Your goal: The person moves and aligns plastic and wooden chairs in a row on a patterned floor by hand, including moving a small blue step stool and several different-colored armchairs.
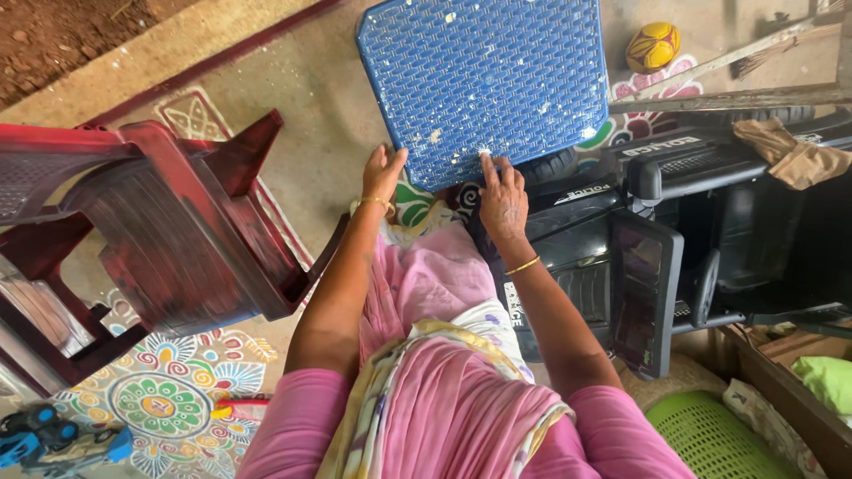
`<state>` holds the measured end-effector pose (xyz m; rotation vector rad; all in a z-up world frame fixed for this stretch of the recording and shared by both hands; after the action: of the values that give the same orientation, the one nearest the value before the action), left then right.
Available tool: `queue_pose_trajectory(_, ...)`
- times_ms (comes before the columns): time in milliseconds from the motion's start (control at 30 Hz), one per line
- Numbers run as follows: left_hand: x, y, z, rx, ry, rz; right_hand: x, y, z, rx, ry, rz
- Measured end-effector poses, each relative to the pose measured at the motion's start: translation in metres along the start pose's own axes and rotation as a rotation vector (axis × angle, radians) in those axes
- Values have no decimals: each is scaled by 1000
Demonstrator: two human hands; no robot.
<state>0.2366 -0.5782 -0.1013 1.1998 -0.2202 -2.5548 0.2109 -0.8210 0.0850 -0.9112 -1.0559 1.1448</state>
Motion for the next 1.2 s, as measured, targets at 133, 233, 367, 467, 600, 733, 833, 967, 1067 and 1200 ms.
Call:
queue_pose_trajectory(133, -26, 31, -16, -18, 50, -55, -5, 7, -1, -15, 28, -76)
queue_pose_trajectory(233, -45, 42, -14, -125, -5, -144, -29, 16, -9, 40, -61, -130)
queue_pose_trajectory(367, -47, 44, -16, -104, -107, 81, -95, 25, -30, -203, 96, -243)
queue_pose_trajectory(467, -39, 41, -25, -78, -117, 172, -159, 33, -59, -457, 191, -41)
queue_pose_trajectory(600, -43, 38, -34, -41, -103, 173, -235, 52, -112, -333, 309, -302)
queue_pose_trajectory(733, -55, 40, -41, -81, -231, 256, -244, 54, -145, 3, 341, -500)
queue_pose_trajectory(833, -51, 43, -47, -74, -237, 385, -228, 47, -150, -8, 408, -433)
queue_pose_trajectory(967, -41, 40, -45, -92, -213, 592, -208, 37, -144, 42, 424, -721)
queue_pose_trajectory(1067, -38, 18, -25, -104, -207, 609, -187, 29, -126, 55, 368, -746)
queue_pose_trajectory(1200, -34, -27, 12, -114, -179, 643, -151, 37, -108, 163, 398, -800)
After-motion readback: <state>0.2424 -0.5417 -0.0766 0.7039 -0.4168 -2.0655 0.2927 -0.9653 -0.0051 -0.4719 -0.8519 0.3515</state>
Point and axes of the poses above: each hand's wrist, its own z-axis away from the middle knuckle, its own y-axis out of the palm, x = y × z, the point moved 1 cm from there along -z, towards the middle knuckle, and after that the axes turned 13 degrees about z, right-handed, at the moved point
